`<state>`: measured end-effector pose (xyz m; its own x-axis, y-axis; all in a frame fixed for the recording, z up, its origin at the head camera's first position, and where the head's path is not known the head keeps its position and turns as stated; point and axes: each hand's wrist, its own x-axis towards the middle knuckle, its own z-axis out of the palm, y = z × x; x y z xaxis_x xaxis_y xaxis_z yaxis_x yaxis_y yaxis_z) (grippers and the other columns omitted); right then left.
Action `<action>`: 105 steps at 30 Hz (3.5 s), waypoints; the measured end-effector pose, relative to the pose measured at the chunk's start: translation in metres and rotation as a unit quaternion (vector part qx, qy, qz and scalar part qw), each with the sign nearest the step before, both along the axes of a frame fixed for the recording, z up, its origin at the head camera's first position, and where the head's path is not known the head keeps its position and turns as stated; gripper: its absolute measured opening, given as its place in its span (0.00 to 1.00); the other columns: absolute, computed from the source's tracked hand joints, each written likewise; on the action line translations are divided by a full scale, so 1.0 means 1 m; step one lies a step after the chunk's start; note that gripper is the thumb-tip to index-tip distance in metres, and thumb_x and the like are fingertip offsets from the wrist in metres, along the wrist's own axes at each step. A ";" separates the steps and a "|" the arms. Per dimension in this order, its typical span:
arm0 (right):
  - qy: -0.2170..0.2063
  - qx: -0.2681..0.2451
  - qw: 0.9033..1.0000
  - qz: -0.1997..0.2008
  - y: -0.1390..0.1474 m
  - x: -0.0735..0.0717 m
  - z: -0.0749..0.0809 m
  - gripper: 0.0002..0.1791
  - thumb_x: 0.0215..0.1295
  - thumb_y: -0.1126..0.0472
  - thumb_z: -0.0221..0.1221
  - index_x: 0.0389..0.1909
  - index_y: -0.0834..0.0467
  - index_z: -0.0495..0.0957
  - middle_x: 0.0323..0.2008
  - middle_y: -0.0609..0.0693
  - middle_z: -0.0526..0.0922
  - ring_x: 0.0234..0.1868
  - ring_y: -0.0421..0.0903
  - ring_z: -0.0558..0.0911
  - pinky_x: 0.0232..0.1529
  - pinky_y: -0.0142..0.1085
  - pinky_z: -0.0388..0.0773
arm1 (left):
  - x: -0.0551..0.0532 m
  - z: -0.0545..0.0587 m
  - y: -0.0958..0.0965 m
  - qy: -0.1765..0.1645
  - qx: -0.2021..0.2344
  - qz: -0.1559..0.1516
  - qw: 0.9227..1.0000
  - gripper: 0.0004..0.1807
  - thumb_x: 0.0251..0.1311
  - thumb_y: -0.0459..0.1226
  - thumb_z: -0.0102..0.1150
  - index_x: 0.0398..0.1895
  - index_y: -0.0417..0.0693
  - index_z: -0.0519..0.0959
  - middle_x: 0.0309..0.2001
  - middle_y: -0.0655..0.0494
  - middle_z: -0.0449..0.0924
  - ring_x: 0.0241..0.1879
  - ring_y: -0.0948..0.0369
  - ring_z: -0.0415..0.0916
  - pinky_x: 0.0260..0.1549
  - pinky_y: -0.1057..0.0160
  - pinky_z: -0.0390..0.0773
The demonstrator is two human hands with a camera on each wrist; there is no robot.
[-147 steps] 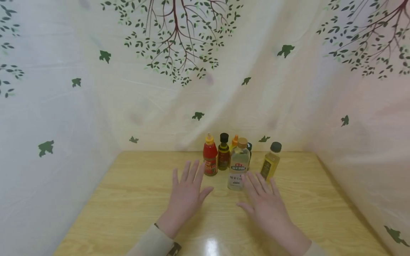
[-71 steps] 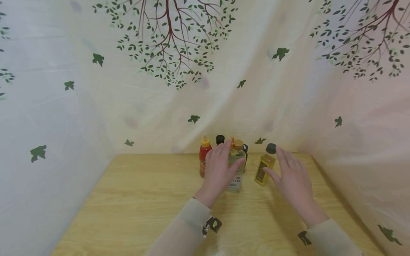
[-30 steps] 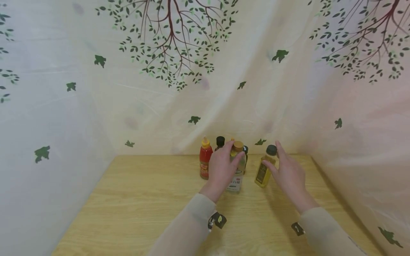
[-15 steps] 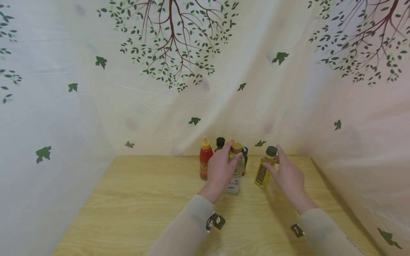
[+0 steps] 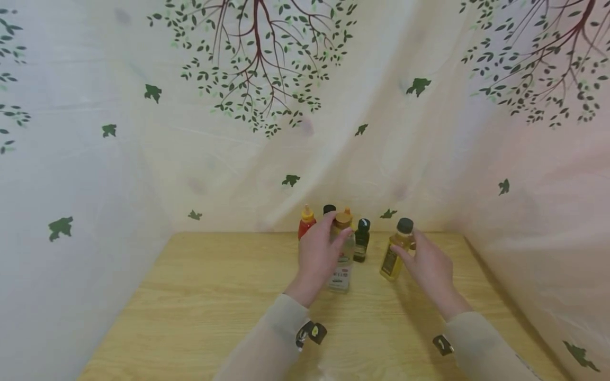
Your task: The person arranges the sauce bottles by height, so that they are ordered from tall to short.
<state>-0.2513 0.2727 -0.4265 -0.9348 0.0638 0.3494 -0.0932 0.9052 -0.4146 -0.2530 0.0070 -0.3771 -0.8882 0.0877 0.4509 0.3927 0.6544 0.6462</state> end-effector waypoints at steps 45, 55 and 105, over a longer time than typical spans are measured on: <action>-0.018 -0.001 1.000 0.005 0.002 0.007 -0.006 0.38 0.78 0.42 0.68 0.69 0.72 0.75 0.57 0.71 0.84 0.46 0.65 0.89 0.35 0.56 0.85 | 0.018 0.005 -0.119 0.039 0.003 0.086 0.996 0.21 0.79 0.47 0.67 0.67 0.50 0.80 0.53 0.51 0.91 0.43 0.51 0.88 0.39 0.51 0.86; -0.021 -0.001 1.000 0.005 0.004 0.006 -0.008 0.38 0.79 0.41 0.66 0.68 0.72 0.76 0.57 0.71 0.84 0.47 0.66 0.88 0.36 0.57 0.85 | 0.015 0.004 -0.148 0.047 -0.001 0.101 0.994 0.21 0.80 0.45 0.66 0.69 0.48 0.78 0.56 0.50 0.90 0.38 0.51 0.85 0.32 0.53 0.79; -0.011 -0.016 0.999 0.045 0.013 0.007 -0.014 0.30 0.83 0.47 0.64 0.67 0.69 0.76 0.60 0.71 0.83 0.50 0.66 0.88 0.38 0.59 0.86 | 0.006 0.002 -0.227 -0.045 0.030 0.147 0.988 0.29 0.90 0.44 0.49 0.83 0.39 0.61 0.76 0.32 0.72 0.56 0.34 0.85 0.55 0.35 0.84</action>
